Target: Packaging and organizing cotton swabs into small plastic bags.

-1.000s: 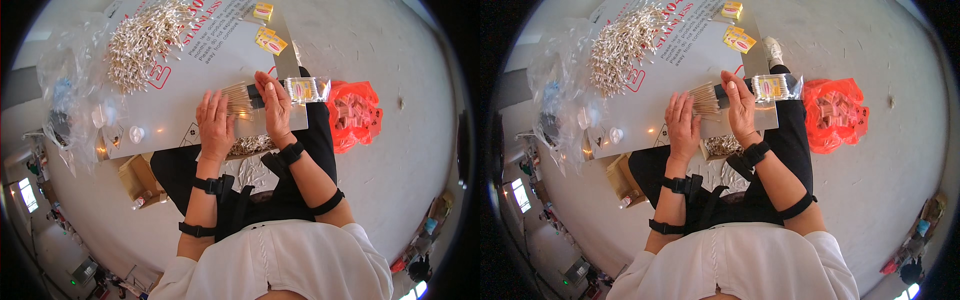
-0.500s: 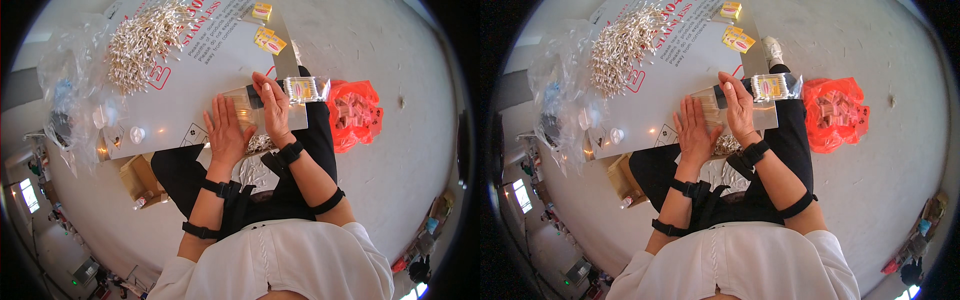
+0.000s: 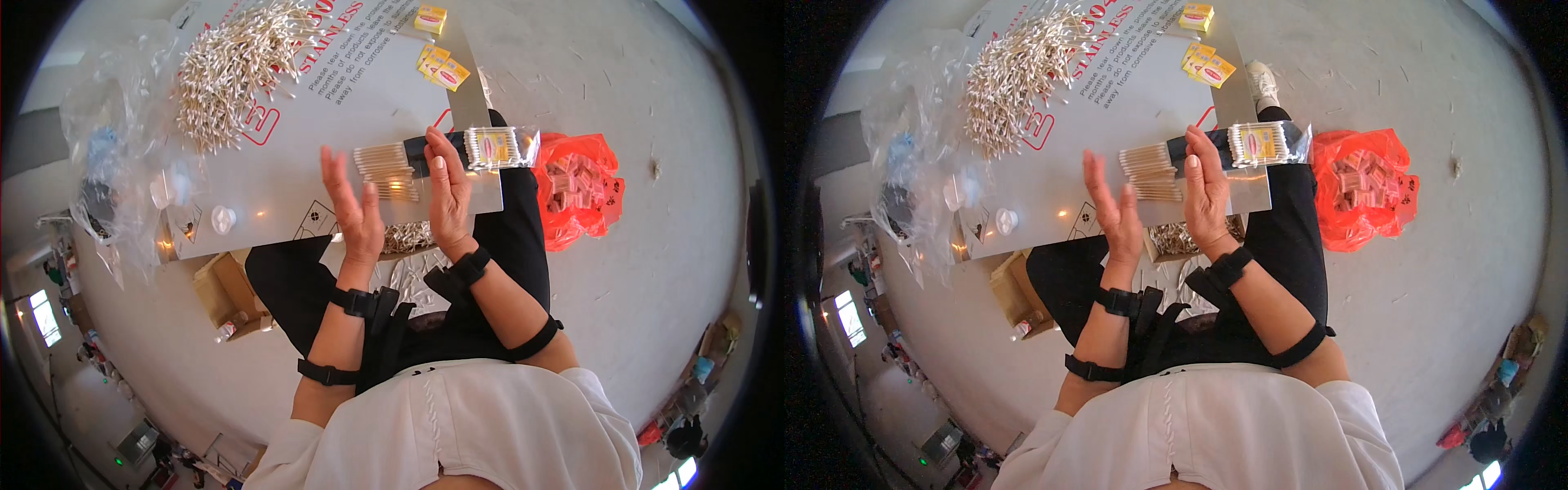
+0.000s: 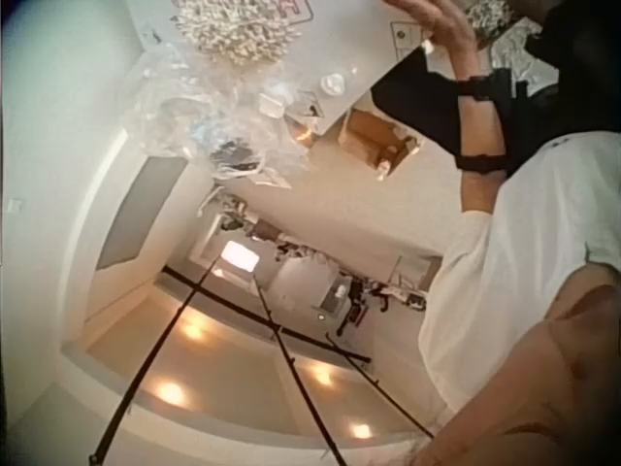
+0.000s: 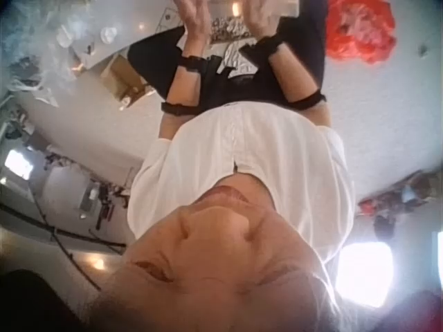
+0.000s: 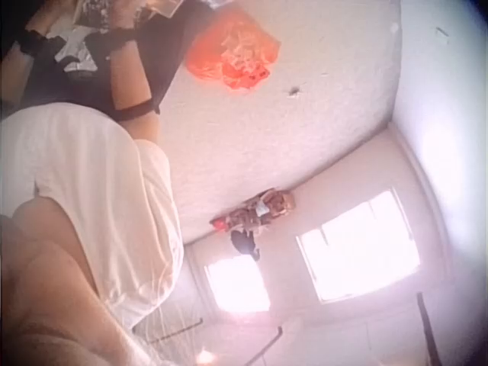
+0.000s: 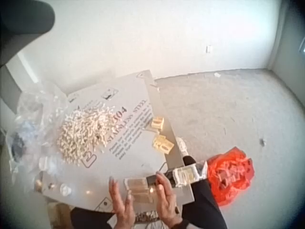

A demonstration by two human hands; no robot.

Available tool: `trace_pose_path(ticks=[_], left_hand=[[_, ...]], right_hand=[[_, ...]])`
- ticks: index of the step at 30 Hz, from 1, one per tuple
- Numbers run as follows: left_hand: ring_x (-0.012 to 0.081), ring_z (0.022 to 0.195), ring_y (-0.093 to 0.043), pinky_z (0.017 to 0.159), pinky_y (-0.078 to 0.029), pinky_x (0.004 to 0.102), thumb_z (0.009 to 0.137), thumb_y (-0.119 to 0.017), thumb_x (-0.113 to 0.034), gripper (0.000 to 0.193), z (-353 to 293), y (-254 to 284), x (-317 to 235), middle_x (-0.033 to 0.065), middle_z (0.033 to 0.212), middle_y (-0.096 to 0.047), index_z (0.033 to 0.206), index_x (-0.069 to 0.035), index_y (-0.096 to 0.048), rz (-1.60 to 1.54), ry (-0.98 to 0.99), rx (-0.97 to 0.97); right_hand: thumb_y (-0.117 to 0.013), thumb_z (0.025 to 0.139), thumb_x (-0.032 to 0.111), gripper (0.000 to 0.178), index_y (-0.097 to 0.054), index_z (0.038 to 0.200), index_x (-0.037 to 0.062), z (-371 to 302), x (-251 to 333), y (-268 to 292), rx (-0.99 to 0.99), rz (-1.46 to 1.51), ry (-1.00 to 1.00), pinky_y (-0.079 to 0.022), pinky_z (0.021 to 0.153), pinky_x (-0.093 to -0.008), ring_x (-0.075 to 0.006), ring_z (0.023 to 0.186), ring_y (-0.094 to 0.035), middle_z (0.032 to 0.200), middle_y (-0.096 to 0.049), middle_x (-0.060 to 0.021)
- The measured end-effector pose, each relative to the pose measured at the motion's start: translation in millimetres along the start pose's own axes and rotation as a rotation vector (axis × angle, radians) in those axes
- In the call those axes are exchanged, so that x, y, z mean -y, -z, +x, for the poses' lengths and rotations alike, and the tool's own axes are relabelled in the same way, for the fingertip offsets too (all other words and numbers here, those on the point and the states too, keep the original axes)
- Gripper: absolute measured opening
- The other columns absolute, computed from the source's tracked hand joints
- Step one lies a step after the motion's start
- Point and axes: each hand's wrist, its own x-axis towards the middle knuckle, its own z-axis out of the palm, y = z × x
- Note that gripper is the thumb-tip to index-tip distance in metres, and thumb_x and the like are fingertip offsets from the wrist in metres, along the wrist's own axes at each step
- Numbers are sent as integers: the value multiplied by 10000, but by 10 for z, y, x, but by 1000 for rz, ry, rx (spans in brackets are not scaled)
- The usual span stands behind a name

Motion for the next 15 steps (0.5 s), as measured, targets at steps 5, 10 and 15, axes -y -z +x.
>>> trace_pose_path(ticks=[5,10,15], left_hand=[[359,1476,-209,1186,-157,521,962,-546,-379,688,-61,-26,-104,169,1586,-250,1505,-38,-296,646,-288,274],[323,1486,-203,1181,-135,545,902,-613,-421,813,-208,-4,-124,154,1606,-218,1526,-39,-259,725,-154,500],[317,1491,-187,1186,-118,546,902,-611,-411,808,-68,-77,-74,161,1609,-201,1524,-32,-260,722,-145,506]], right_hand=[[-438,1057,208,385,-515,1347,-34,31,-26,40,9,34,-60,-370,1123,-342,-193,1301,-477,1388,-529,-124],[-485,1044,193,334,-549,1303,-7,45,22,45,33,96,-84,-387,1067,-301,-160,1240,-491,1345,-551,-87],[-487,1044,194,327,-554,1293,-7,44,-5,72,30,82,-74,-391,1062,-302,-155,1234,-493,1343,-552,-83]])
